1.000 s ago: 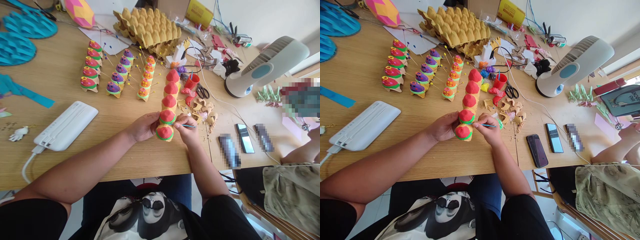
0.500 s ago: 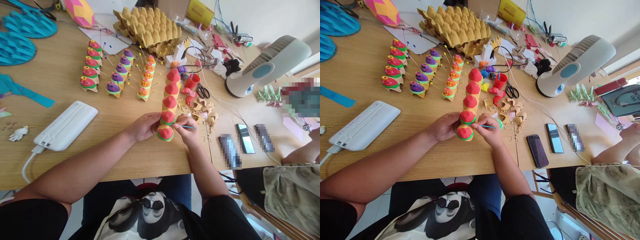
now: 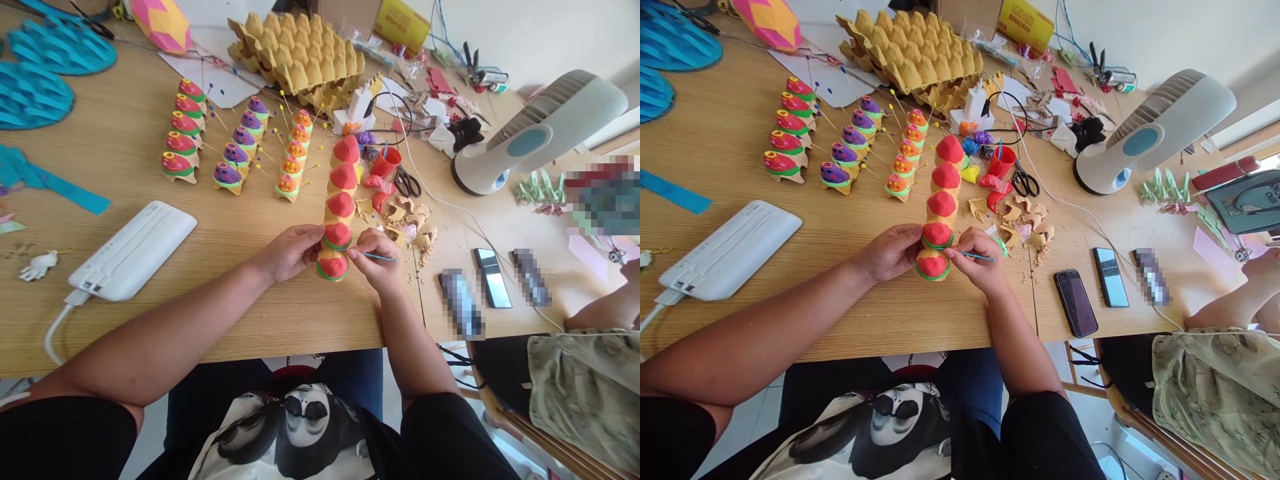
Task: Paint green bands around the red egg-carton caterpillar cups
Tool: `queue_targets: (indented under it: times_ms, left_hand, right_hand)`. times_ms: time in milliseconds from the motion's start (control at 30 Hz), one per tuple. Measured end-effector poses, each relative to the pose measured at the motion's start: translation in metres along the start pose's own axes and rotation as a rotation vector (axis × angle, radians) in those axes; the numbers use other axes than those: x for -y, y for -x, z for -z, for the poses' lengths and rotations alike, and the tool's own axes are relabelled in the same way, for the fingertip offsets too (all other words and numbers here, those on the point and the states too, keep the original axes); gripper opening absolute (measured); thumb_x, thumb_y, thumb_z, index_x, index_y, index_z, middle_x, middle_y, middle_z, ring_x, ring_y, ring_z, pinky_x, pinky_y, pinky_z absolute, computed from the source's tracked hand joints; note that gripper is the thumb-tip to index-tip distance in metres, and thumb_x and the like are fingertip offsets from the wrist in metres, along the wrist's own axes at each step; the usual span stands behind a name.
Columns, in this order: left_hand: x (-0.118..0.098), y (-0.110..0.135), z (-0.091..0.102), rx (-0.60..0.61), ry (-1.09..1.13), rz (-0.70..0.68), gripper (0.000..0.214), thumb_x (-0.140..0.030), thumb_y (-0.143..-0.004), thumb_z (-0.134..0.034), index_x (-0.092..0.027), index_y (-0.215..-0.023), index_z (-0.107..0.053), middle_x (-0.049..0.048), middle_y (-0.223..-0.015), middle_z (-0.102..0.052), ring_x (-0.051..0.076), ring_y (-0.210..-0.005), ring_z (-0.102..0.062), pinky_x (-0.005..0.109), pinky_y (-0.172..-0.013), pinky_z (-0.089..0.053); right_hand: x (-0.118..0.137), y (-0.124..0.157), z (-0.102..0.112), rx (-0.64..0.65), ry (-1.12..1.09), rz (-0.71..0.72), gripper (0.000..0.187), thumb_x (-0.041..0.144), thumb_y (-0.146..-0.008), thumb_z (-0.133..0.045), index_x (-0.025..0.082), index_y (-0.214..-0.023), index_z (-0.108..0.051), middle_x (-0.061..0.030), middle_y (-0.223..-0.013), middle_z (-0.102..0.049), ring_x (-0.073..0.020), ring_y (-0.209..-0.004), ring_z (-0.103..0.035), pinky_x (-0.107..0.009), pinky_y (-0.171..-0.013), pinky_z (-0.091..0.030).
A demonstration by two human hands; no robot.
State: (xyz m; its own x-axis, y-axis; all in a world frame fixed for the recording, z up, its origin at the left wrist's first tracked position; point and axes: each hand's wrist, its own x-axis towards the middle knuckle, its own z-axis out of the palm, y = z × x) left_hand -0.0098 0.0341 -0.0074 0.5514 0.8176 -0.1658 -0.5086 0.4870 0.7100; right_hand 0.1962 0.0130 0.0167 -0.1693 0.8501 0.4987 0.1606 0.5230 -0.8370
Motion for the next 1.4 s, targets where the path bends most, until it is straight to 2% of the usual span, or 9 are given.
queue_targets:
  times_ms: [200,367,700,933,1400]
  left_hand:
    - [0.0015,0.0003,0.0003,-0.026,-0.059,-0.025,0.038,-0.050,-0.082,-0.085,-0.013,-0.086,-0.079,0.0034,-0.074,-0.067,0.013,-0.068,-0.062,0.024,-0.061,-0.051]
    - [0.0015,0.0000,0.0001,-0.029,-0.060,-0.034,0.039,-0.052,-0.080,-0.086,-0.014,-0.086,-0.079,0.0039,-0.076,-0.069,0.013,-0.069,-0.062,0.024,-0.061,-0.050]
    - [0.0008,0.0004,0.0001,-0.043,-0.055,-0.037,0.035,-0.050,-0.083,-0.084,-0.015,-0.087,-0.079,0.0026,-0.075,-0.067,0.013,-0.069,-0.062,0.023,-0.061,-0.051]
    - [0.0006,0.0002,0.0005,-0.013,-0.034,-0.023,0.039,-0.052,-0.079,-0.087,-0.015,-0.085,-0.078,0.0010,-0.074,-0.066,0.011,-0.068,-0.060,0.021,-0.062,-0.051]
    - [0.0002,0.0005,-0.0013,0.014,-0.020,-0.020,0.040,-0.053,-0.080,-0.086,-0.014,-0.087,-0.079,0.0032,-0.077,-0.071,0.013,-0.070,-0.064,0.023,-0.065,-0.053]
  right_hand:
    - [-0.0008,-0.0002,0.0034,0.021,0.073,0.065,0.025,0.034,-0.090,-0.081,0.024,-0.071,-0.067,0.0015,-0.067,-0.066,-0.0142,-0.065,-0.058,-0.032,-0.061,-0.047]
    - [-0.0009,-0.0004,0.0029,0.026,0.032,0.099,0.021,0.028,-0.090,-0.081,0.025,-0.074,-0.067,0.0024,-0.068,-0.066,-0.0135,-0.066,-0.059,-0.031,-0.061,-0.047]
    - [0.0011,-0.0004,0.0039,0.024,0.033,0.045,0.028,0.036,-0.090,-0.080,0.024,-0.070,-0.065,0.0015,-0.067,-0.064,-0.0143,-0.065,-0.057,-0.032,-0.061,-0.047]
    - [0.0011,-0.0001,0.0029,0.018,0.087,0.038,0.031,0.041,-0.091,-0.078,0.024,-0.069,-0.064,0.0011,-0.065,-0.064,-0.0144,-0.064,-0.057,-0.032,-0.060,-0.046]
    - [0.0031,0.0005,0.0025,0.033,0.131,0.060,0.030,0.039,-0.091,-0.078,0.025,-0.069,-0.063,0.0011,-0.066,-0.063,-0.0145,-0.062,-0.056,-0.032,-0.057,-0.046]
